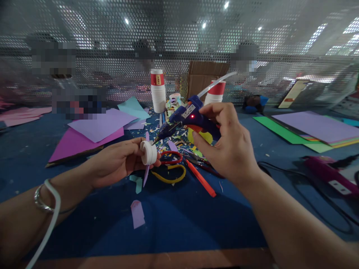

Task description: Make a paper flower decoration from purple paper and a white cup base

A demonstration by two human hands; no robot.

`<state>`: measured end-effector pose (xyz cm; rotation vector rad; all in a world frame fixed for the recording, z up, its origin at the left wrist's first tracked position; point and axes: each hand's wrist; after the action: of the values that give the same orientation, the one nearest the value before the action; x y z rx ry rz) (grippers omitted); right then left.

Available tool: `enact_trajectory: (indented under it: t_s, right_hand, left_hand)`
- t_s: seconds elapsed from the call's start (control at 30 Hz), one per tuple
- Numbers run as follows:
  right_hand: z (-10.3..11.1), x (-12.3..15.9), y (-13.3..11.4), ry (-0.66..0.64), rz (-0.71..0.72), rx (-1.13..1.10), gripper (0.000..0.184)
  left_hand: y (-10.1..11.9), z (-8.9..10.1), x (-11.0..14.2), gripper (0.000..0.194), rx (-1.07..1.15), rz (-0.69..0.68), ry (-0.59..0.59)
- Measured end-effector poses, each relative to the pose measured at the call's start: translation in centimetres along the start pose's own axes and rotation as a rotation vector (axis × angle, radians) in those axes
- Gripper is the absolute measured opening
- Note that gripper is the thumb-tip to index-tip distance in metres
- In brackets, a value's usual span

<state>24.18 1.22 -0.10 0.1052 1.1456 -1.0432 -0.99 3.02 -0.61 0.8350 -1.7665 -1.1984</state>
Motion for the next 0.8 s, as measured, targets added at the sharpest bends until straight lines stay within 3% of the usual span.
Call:
enact_trajectory:
  t_s: [0.8]
  right_hand:
    - [0.40, 0.10, -0.12, -0.003, -0.001, 0.123, 0.029]
  left_hand:
    - [0.02, 0.00, -0.07, 0.011, 0.020, -0.006, 0.038]
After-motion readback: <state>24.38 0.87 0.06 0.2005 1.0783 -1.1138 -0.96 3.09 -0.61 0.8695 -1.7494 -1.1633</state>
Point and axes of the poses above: each hand's wrist, its own x-axis away from the middle knuckle, its own z-axis out of the back of the hand, y = z × x, and after that the axes turned 5 degrees about -x, right-handed
